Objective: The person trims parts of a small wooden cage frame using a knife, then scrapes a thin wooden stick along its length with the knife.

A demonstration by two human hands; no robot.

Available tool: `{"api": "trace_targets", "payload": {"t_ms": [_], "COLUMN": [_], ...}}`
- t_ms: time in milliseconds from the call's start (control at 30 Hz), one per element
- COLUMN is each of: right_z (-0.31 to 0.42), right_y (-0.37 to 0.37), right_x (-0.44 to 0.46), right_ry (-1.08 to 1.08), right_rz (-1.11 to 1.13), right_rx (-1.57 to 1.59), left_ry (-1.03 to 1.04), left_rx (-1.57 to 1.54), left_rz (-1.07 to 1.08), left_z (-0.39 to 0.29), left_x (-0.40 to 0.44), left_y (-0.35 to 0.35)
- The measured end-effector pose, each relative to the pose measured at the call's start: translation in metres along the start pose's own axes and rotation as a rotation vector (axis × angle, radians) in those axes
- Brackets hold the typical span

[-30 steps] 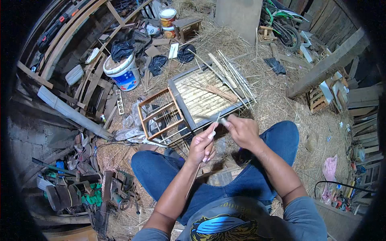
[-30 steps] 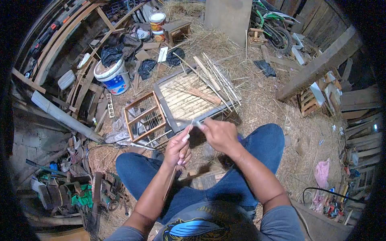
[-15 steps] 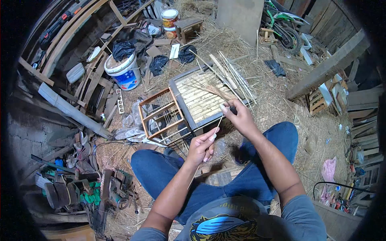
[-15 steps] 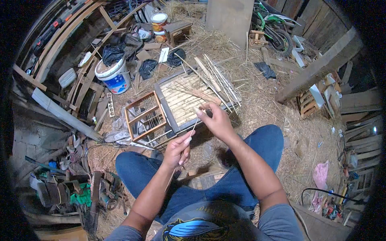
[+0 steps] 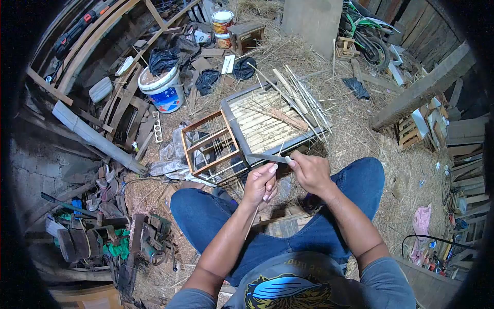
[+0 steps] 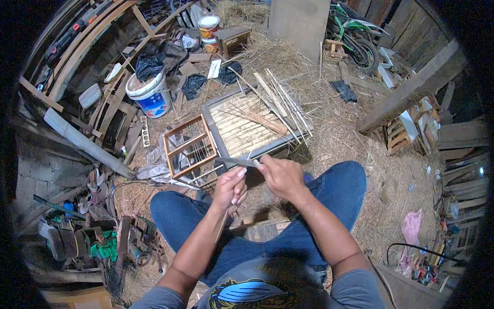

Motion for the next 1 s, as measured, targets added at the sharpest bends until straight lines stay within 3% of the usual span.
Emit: {"api": "trace_targets", "payload": {"t_ms": [200,233,300,367,433,600,633,700,933,1000], "right_z": [0.000,-0.012,-0.021,-0.012,0.006,-0.004,0.003,0.015,0.000,-0.022], "right_y": [0.004,0.000,-0.011,-0.002,0.004,-0.011,-0.004,-0.005,0.000,-0.006], "right_x": [-0.006,-0.003,0.005,-0.001,-0.010,0.001,-0.004,-0.008,0.004,0.010], "right_ry": [-0.016,0.081,0.057,0.103,-0.069,0.090,0.046,-0.050,-0.053,0.220], "right_rz": [0.043,0.023,-0.116,0.099,0.065,0.034,0.113,0.068,0.005,0.099], "right_rx": [-0.121,-0.090,-0.059,-0.061,-0.059,-0.027,-0.013,-0.008,-0.034,-0.102], "left_ry": [-0.020,-0.022,-0.029,-0.034,-0.021,-0.040,-0.039,-0.025,0.005,0.006], "left_rx": [-0.030,-0.029,0.048,0.049,-0.027,0.023,0.026,-0.036,-0.098,-0.077], "left_rz": [0.059,0.057,0.032,0.023,0.020,0.030,0.032,0.039,0.037,0.042], "left_z": [0.004,0.004,0.001,0.003,0.002,-0.003,-0.004,-0.003,-0.003,-0.005], "left_x": [-0.008,-0.011,-0.014,-0.013,-0.009,-0.012,-0.011,-0.012,-0.002,-0.008], "left_y": [0.000,0.002,0.008,0.006,0.007,0.007,0.007,0.007,-0.006,-0.005]}}
Point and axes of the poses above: each hand's wrist, its own x-axis towards the middle knuckle, its own y-axis out of the palm, z = x × y, the point moved 4 cm from there along x, towards the middle knuckle, and after that the axes turned 5 degrees about z, right-handed, at the moved point
